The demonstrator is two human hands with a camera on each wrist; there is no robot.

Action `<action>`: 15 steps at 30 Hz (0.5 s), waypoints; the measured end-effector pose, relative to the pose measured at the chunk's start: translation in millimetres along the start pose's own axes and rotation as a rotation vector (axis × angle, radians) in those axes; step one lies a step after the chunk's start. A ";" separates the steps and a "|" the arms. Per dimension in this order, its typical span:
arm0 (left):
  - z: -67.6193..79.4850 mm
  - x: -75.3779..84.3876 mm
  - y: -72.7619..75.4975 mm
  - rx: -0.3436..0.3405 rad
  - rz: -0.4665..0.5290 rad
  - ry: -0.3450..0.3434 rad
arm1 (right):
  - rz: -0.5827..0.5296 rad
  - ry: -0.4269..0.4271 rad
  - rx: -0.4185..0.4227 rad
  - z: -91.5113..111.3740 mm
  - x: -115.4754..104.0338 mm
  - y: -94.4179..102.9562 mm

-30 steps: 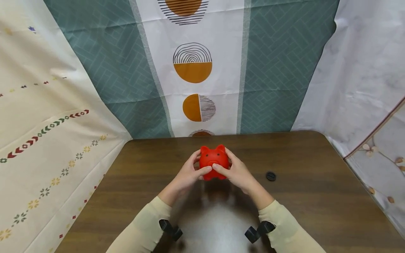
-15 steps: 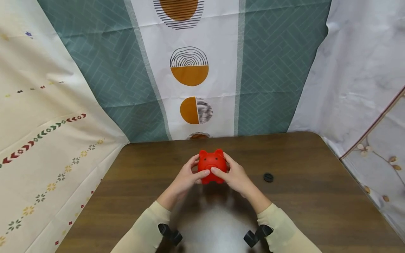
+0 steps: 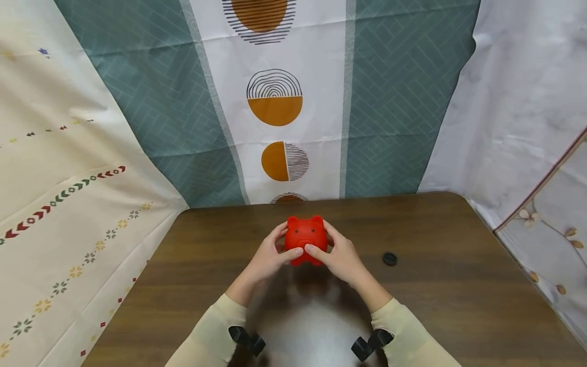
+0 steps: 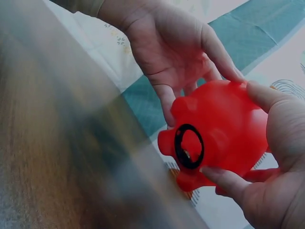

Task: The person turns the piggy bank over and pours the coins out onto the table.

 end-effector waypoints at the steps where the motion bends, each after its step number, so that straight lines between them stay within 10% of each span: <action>1: -0.9 -5.7 -0.3 0.001 0.006 0.009 | -0.005 -0.016 -0.008 0.4 1.1 -0.5; 5: -4.1 -21.6 -1.1 0.010 0.034 0.005 | -0.016 -0.017 -0.019 1.5 1.4 -0.8; 11: -4.0 -15.0 -2.2 0.024 0.079 -0.150 | 0.059 0.200 0.083 5.2 -7.0 3.6; 15: -4.5 -20.9 -5.0 0.006 0.059 -0.052 | 0.040 0.100 0.070 3.3 4.8 2.8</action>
Point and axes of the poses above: each hand's wrist, its own z-axis away from the middle knuckle, its own y-axis out of the back of the hand, x = y × z, the point moved 4 cm from there along -z, towards the middle knuckle, and after that the axes turned 8 degrees about -y, right-handed, at the moved point
